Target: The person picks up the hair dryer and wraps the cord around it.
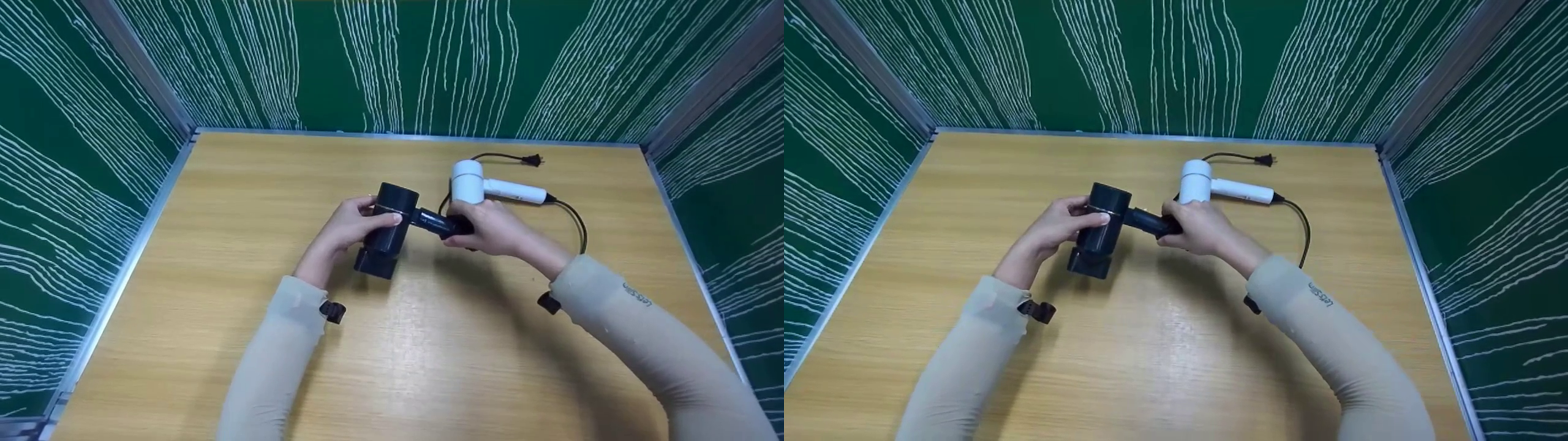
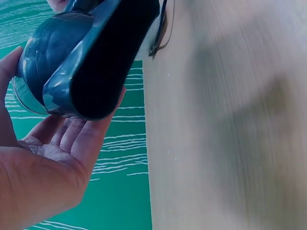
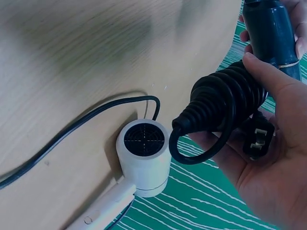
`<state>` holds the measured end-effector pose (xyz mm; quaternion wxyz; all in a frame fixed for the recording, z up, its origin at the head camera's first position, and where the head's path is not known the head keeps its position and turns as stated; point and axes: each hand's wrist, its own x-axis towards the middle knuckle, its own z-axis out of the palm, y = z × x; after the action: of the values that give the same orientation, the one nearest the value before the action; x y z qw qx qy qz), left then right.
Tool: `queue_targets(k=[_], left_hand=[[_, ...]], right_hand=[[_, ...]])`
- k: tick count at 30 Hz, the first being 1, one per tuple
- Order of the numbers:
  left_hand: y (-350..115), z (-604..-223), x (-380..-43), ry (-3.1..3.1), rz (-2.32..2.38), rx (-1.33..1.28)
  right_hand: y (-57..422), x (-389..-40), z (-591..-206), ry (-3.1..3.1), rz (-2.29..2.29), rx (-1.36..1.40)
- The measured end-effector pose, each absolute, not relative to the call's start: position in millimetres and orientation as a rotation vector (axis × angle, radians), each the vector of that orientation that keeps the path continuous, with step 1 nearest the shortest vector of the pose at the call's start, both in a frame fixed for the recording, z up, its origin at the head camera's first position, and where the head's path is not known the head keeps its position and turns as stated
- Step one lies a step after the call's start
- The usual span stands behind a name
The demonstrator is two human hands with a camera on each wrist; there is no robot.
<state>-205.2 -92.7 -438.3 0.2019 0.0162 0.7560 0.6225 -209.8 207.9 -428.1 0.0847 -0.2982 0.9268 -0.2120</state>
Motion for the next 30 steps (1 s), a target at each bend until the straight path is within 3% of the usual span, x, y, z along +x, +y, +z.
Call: queue_targets(k=[16,30], left_hand=[[-117,-418,-200,2.139,1.921,0.057],[-148,-448,-166,2.382,1.891,0.112]], right_hand=[[230,-224,-430,2.631,-0.987,-0.674],[211,-241,-443,2.538,-1.168,-0.398]])
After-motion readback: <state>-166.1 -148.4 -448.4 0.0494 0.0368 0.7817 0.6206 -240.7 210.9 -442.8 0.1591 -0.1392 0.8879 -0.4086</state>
